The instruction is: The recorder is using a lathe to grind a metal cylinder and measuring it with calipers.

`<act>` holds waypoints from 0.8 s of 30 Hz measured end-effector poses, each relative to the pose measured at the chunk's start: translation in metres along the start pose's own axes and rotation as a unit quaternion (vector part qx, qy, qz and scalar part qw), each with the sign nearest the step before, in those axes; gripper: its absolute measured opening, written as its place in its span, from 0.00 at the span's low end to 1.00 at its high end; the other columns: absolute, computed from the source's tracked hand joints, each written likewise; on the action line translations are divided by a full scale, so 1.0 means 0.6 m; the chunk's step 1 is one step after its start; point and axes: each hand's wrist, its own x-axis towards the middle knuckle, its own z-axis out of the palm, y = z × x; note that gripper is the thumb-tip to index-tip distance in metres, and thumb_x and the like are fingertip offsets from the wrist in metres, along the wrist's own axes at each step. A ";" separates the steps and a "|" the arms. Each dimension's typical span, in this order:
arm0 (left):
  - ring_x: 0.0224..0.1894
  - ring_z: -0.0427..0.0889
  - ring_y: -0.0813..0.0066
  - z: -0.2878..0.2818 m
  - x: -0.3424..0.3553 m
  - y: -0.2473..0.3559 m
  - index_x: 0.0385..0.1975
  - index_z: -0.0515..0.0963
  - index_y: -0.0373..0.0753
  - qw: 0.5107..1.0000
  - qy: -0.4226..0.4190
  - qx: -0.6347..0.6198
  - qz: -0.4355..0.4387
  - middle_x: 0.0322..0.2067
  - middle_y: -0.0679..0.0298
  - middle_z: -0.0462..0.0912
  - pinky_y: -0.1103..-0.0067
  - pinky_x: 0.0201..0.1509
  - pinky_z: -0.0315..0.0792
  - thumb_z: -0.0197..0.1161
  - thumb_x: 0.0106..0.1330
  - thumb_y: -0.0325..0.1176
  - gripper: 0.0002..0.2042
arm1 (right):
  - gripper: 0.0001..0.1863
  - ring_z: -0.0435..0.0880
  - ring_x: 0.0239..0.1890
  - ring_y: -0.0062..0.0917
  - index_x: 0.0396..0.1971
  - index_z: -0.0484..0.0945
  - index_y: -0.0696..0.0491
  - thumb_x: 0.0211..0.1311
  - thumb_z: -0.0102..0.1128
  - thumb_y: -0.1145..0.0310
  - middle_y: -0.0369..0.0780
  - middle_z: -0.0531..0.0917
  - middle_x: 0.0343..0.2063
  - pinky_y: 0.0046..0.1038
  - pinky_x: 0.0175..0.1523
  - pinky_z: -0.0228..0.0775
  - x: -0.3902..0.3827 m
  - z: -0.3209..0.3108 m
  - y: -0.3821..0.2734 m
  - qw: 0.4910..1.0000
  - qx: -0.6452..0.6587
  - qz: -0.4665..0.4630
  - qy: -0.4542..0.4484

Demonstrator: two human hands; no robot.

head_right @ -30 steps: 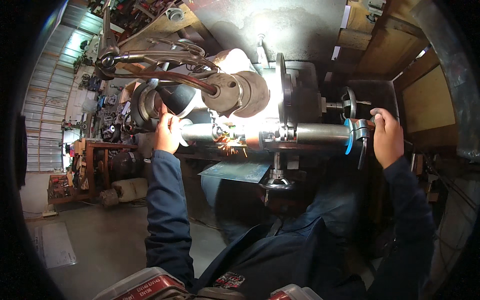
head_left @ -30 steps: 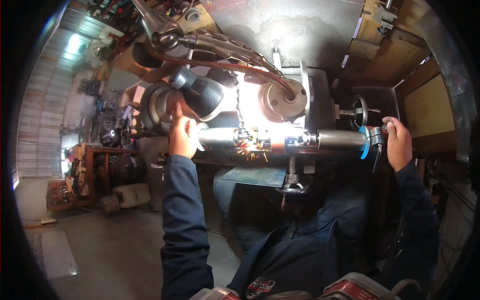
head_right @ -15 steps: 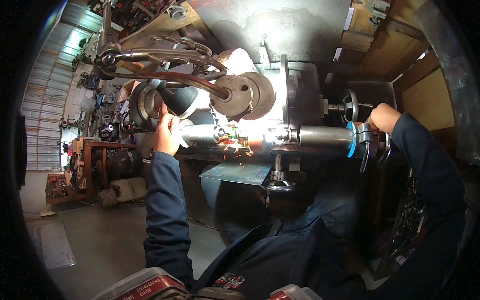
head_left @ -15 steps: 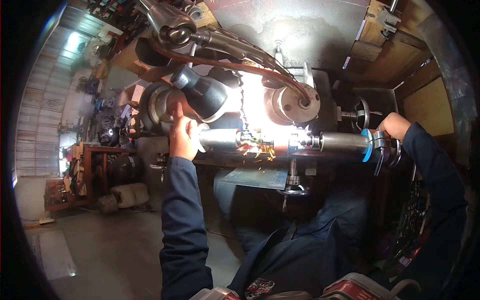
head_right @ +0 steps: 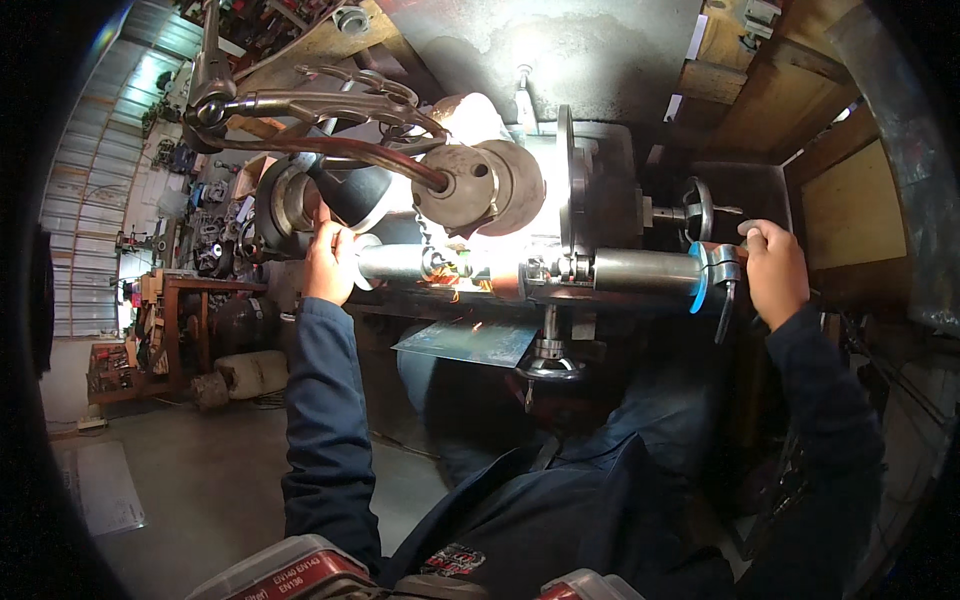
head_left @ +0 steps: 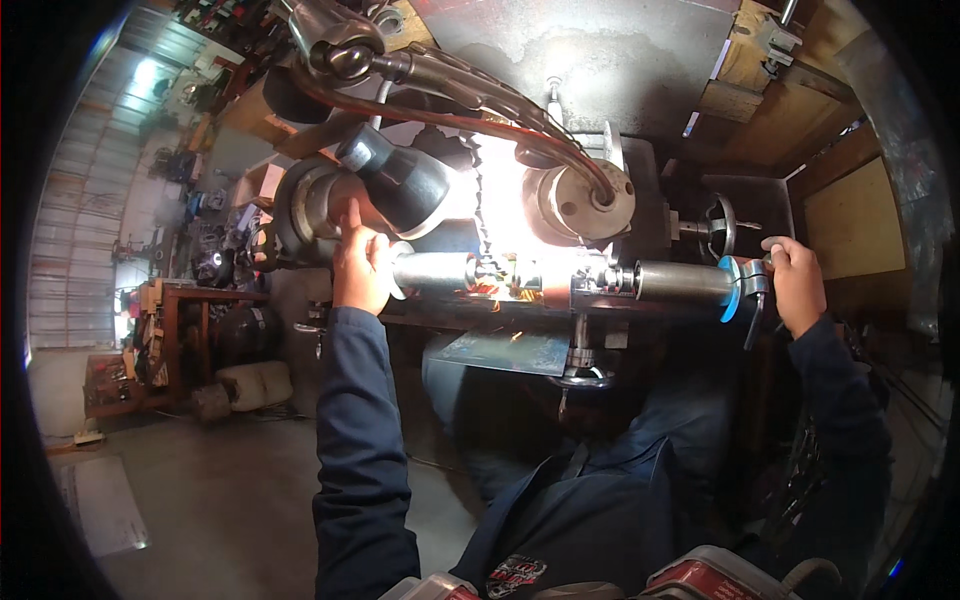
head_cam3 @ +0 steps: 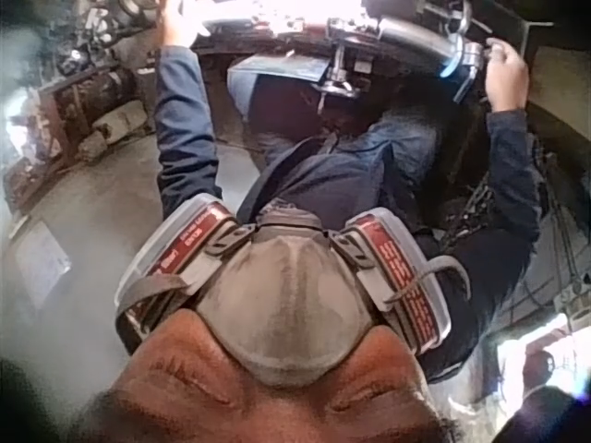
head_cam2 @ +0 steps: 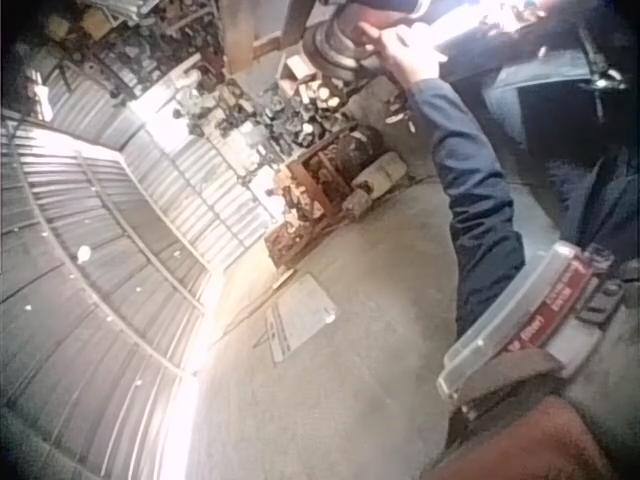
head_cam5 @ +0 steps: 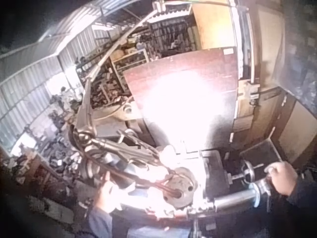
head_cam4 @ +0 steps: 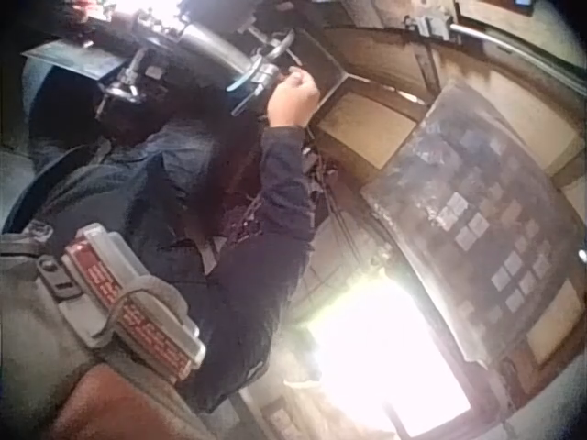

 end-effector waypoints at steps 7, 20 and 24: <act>0.67 0.62 0.39 -0.004 0.003 0.011 0.34 0.71 0.33 0.997 -0.019 -0.059 -0.039 0.67 0.44 0.60 0.62 0.64 0.66 0.56 0.68 0.27 0.04 | 0.16 0.75 0.54 0.40 0.54 0.69 0.61 0.72 0.45 0.68 0.50 0.76 0.50 0.34 0.58 0.66 -0.080 0.068 0.044 0.933 0.075 -0.199 0.290; 0.68 0.58 0.37 0.000 -0.001 -0.005 0.34 0.70 0.35 1.000 -0.010 0.014 -0.003 0.69 0.47 0.58 0.60 0.67 0.61 0.53 0.69 0.31 0.06 | 0.18 0.81 0.50 0.46 0.56 0.72 0.58 0.73 0.42 0.66 0.52 0.81 0.46 0.38 0.56 0.70 -0.076 0.048 0.017 0.948 0.038 -0.184 0.255; 0.68 0.59 0.38 -0.005 0.000 0.020 0.35 0.71 0.35 0.999 -0.022 0.004 -0.025 0.69 0.46 0.58 0.60 0.66 0.62 0.54 0.69 0.31 0.06 | 0.15 0.82 0.48 0.44 0.48 0.77 0.58 0.72 0.43 0.68 0.50 0.83 0.43 0.37 0.52 0.71 -0.045 0.015 0.005 0.981 -0.010 -0.123 0.147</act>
